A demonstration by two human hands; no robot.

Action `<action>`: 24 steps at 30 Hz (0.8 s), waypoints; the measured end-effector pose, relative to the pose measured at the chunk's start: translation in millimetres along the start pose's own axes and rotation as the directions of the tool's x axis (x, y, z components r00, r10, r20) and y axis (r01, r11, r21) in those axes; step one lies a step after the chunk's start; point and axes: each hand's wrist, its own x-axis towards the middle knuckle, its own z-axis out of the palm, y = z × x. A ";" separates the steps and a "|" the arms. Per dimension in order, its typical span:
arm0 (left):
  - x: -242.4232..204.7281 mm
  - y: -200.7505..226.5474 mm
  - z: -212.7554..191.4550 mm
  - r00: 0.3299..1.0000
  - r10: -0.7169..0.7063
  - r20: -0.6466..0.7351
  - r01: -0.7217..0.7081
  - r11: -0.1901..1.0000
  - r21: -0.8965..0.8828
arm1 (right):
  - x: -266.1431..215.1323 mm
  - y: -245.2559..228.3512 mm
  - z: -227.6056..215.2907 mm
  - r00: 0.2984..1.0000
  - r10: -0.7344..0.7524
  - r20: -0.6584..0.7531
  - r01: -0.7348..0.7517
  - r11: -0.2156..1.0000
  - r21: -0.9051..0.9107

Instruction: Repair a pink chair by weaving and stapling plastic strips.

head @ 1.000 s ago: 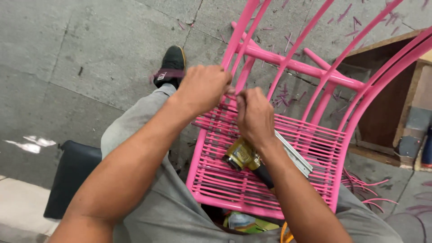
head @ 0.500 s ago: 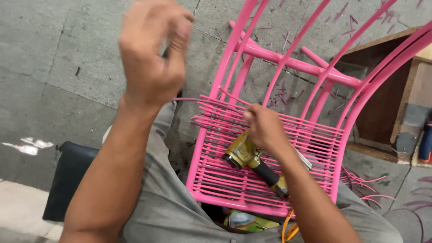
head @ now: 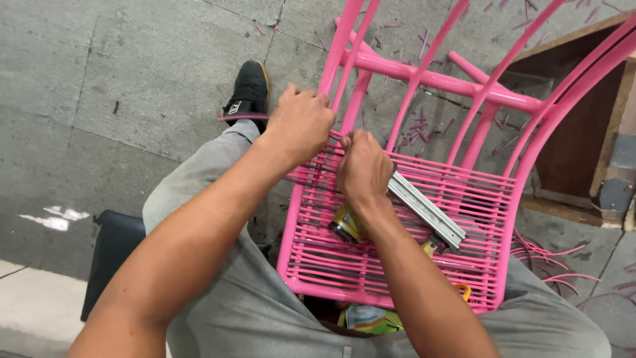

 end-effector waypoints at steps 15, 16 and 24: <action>-10.1 -9.2 13.4 0.968 -0.204 0.145 0.230 0.951 -0.204 | 13.7 0.7 -2.2 0.965 -0.233 -0.118 0.251 0.953 0.167; -12.1 -11.1 18.7 0.973 -0.194 0.125 0.216 0.957 -0.194 | 16.6 5.5 3.0 0.952 -0.299 -0.068 0.307 0.924 0.227; -10.8 -5.0 -3.6 0.961 -0.259 0.096 0.267 0.961 -0.077 | 34.4 1.7 1.0 0.975 0.098 0.198 -0.167 0.912 0.374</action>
